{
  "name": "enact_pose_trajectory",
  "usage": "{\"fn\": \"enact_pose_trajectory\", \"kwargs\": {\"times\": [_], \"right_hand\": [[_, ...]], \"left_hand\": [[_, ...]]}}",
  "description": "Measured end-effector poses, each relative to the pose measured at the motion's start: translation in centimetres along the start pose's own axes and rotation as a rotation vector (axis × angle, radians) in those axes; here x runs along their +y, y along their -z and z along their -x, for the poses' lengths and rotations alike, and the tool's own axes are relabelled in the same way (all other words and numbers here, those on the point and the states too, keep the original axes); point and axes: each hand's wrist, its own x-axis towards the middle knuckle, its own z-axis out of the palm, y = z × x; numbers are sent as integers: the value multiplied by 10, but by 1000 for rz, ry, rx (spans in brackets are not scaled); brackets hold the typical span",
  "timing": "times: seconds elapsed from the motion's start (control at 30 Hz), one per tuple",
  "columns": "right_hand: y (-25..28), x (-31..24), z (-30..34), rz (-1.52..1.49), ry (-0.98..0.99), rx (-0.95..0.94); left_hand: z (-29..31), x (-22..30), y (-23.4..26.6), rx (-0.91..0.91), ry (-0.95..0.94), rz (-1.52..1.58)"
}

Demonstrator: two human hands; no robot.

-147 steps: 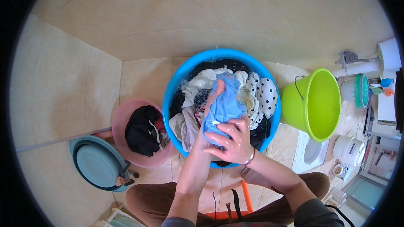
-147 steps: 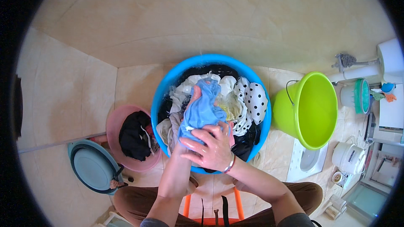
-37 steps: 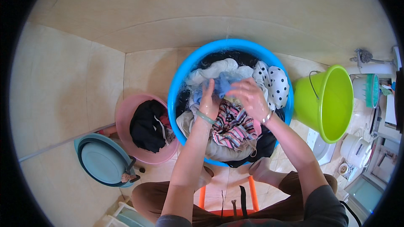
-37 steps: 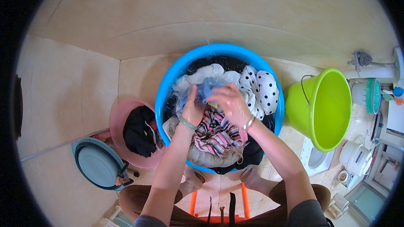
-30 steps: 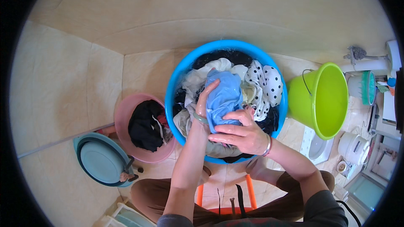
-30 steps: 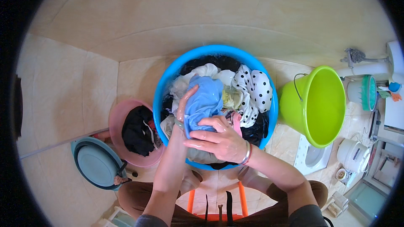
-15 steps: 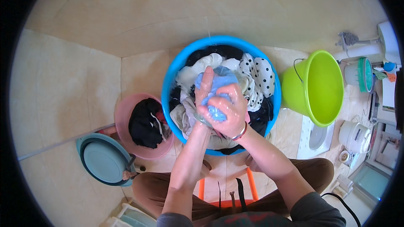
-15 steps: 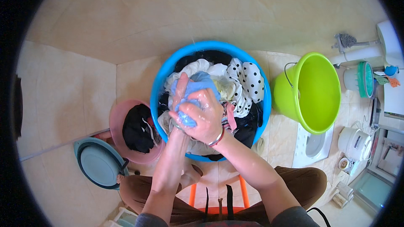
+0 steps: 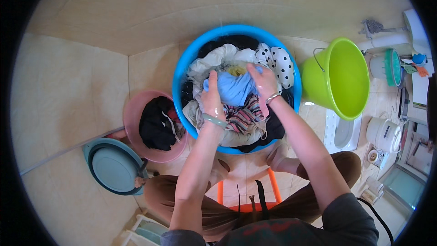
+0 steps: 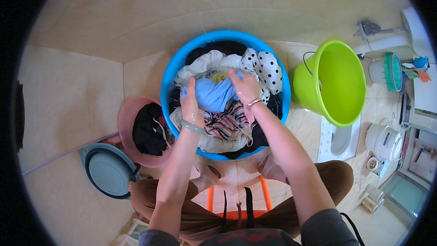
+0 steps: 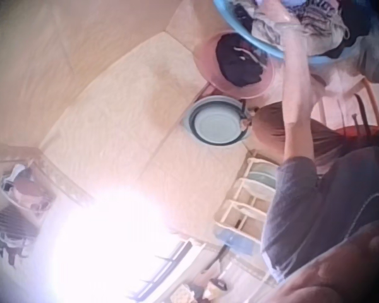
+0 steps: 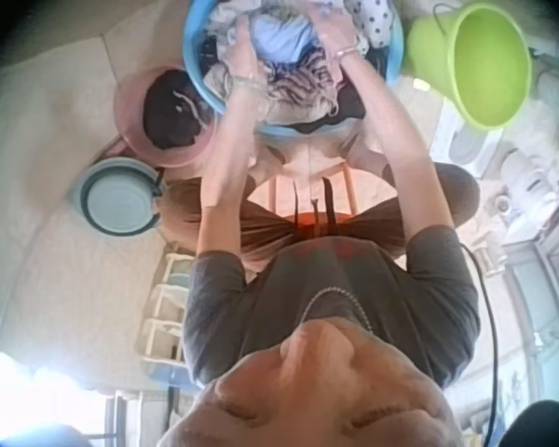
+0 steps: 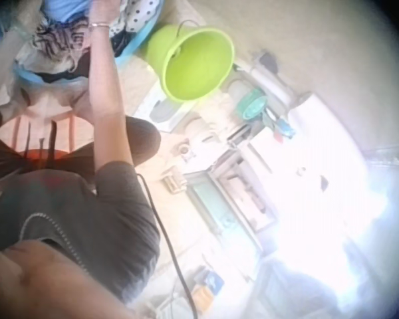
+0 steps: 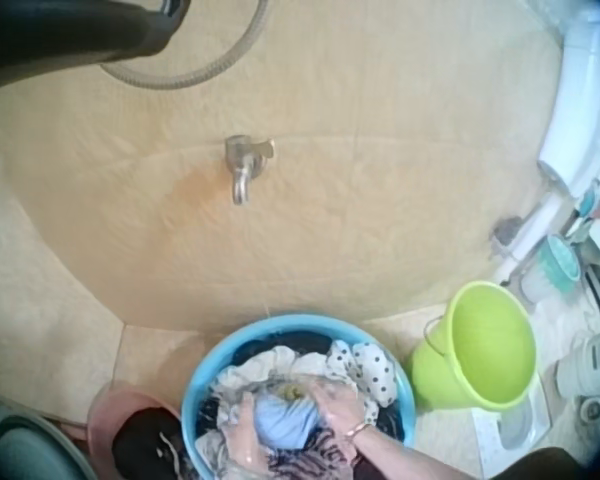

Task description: The person hand-washes various garments in a blue basin filled with water. They scrub, rinse, and wring out items including a pink cloth, a blue shirt, and a white polka-dotted cloth, transferring them to a green bucket.

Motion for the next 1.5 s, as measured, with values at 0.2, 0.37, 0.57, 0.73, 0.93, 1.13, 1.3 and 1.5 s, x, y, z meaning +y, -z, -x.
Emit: {"fn": "enact_pose_trajectory", "kwargs": {"times": [0.2, 0.37, 0.57, 0.73, 0.93, 1.13, 1.3, 1.5], "right_hand": [[63, -16, 0, 144, 448, -26], [113, -88, 7, -130, 216, -156], [171, -126, 17, -553, 62, -167], [187, -125, 44, -908, 20, -197], [172, -123, 71, -677, 241, -499], [195, -119, 71, -317, 341, -476], [172, -87, 63, 289, 566, -137], [183, -80, 26, 151, 222, -105]], "left_hand": [[-33, 10, 55, -424, -206, -540], [-28, 29, 72, -312, -878, -1403], [-40, 78, 73, -277, -626, -1031], [-21, 77, 60, -18, -698, -1219], [54, 23, -5, -482, -1010, -1199], [34, 62, -5, -760, -464, -599], [86, 131, -31, -702, -453, -710], [101, 165, -30, -530, -994, -1026]]}}
